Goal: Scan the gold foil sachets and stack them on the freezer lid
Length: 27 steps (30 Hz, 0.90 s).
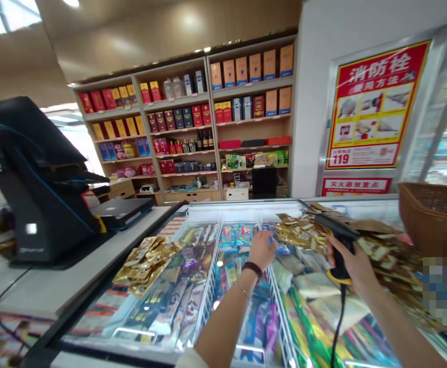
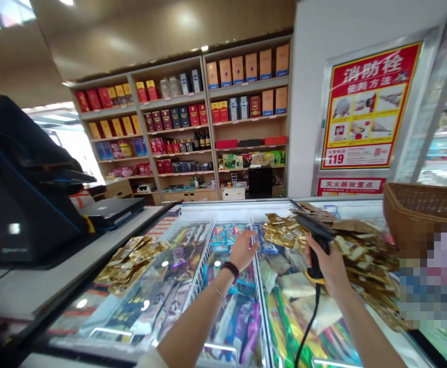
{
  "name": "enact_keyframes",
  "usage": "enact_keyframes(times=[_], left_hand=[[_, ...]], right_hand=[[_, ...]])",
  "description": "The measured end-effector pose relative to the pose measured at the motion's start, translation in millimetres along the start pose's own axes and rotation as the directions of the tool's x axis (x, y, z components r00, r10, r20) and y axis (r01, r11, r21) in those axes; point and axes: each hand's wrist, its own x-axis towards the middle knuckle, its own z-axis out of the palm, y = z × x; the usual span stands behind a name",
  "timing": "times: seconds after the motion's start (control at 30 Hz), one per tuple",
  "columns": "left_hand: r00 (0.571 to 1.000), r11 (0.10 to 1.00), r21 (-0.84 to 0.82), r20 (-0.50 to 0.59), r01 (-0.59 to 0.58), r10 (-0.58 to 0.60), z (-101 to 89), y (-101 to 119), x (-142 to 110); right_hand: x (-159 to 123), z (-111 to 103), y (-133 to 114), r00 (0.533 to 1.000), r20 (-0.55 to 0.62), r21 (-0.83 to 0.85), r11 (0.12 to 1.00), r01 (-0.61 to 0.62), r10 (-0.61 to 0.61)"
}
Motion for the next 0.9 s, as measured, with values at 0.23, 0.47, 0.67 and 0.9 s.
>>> enact_keyframes(times=[0.23, 0.47, 0.67, 0.9], left_hand=[[0.993, 0.998, 0.065, 0.112, 0.02, -0.027, 80.5, 21, 58], [0.987, 0.997, 0.044, 0.145, 0.061, -0.067, 92.5, 7, 74], [0.98, 0.969, -0.157, -0.041, 0.189, -0.197, 73.2, -13, 67], [0.903, 0.907, -0.222, -0.162, 0.359, -0.397, 15.9, -52, 36]], right_hand=[[18, -20, 18, 0.992, -0.085, -0.004, 0.996, -0.092, 0.091], [25, -17, 23, 0.986, -0.092, 0.034, 0.99, -0.137, 0.14], [24, -17, 25, 0.991, -0.085, -0.004, 0.995, -0.103, 0.102], [17, -12, 18, 0.988, -0.14, -0.023, 0.998, -0.062, 0.058]])
